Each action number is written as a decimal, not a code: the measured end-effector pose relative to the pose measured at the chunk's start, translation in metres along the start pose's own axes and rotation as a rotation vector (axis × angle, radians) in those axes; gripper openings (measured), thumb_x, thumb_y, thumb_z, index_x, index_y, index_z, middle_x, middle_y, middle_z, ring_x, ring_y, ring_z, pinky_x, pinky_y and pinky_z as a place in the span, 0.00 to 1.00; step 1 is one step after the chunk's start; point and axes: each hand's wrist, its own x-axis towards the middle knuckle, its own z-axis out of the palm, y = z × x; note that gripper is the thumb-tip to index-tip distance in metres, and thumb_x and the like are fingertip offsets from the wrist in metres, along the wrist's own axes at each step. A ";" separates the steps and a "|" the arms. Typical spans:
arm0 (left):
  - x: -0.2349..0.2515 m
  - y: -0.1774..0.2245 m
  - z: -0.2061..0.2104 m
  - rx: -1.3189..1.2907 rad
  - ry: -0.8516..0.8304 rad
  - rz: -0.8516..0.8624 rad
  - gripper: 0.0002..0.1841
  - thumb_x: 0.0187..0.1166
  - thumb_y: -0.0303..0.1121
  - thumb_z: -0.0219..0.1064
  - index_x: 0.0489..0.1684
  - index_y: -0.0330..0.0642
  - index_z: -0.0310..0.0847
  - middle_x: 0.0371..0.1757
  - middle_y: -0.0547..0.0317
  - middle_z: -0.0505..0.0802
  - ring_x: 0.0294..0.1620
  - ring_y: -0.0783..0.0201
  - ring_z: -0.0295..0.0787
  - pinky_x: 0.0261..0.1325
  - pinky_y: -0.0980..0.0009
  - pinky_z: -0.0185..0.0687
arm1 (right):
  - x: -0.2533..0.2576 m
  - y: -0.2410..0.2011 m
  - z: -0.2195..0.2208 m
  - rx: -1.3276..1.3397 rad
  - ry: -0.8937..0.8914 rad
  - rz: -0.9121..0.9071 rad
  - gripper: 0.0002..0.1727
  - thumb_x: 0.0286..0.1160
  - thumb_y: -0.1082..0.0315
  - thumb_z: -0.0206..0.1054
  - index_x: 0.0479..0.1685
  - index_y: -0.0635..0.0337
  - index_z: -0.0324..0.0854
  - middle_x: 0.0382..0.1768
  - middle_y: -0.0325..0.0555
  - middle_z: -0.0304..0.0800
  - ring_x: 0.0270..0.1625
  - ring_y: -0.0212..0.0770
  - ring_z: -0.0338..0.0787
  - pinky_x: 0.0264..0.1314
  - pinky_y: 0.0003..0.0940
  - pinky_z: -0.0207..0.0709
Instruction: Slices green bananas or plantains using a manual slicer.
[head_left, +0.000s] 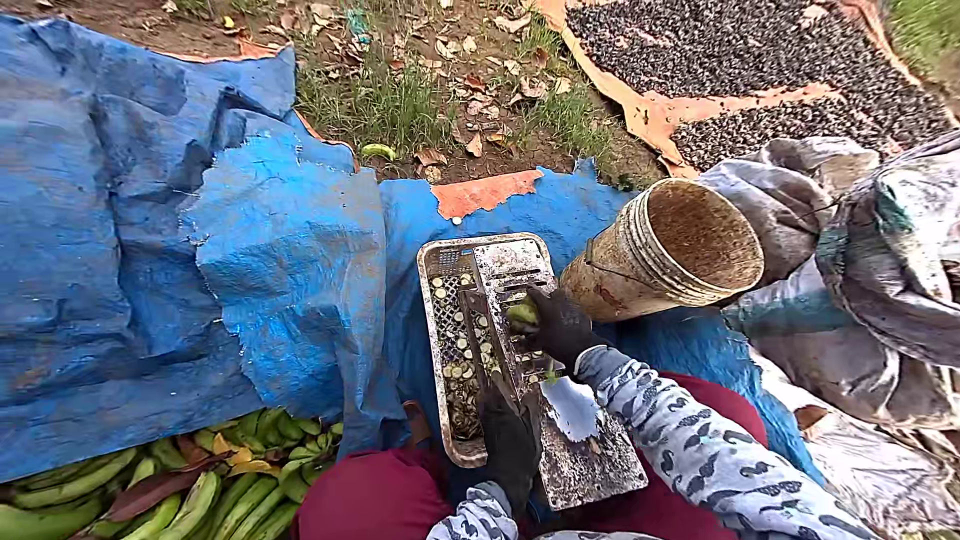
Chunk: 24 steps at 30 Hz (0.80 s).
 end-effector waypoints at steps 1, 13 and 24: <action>0.001 0.000 0.000 0.014 -0.008 0.007 0.39 0.92 0.49 0.48 0.91 0.24 0.43 0.88 0.27 0.63 0.92 0.41 0.54 0.93 0.58 0.46 | -0.021 0.009 0.004 0.015 -0.023 -0.007 0.48 0.73 0.40 0.72 0.93 0.45 0.57 0.79 0.70 0.71 0.67 0.67 0.86 0.64 0.64 0.81; -0.002 0.005 -0.002 0.032 -0.061 -0.023 0.39 0.92 0.47 0.50 0.92 0.25 0.40 0.88 0.28 0.62 0.91 0.43 0.57 0.90 0.59 0.52 | -0.019 0.019 0.003 0.275 -0.030 -0.039 0.48 0.74 0.44 0.74 0.93 0.51 0.57 0.78 0.65 0.75 0.69 0.60 0.86 0.71 0.57 0.79; -0.001 0.011 -0.004 0.016 -0.072 -0.010 0.38 0.92 0.47 0.51 0.90 0.24 0.46 0.88 0.29 0.63 0.91 0.43 0.56 0.91 0.58 0.49 | -0.035 0.032 -0.001 -0.066 0.031 0.075 0.53 0.77 0.40 0.68 0.96 0.54 0.45 0.84 0.67 0.65 0.67 0.66 0.87 0.65 0.61 0.81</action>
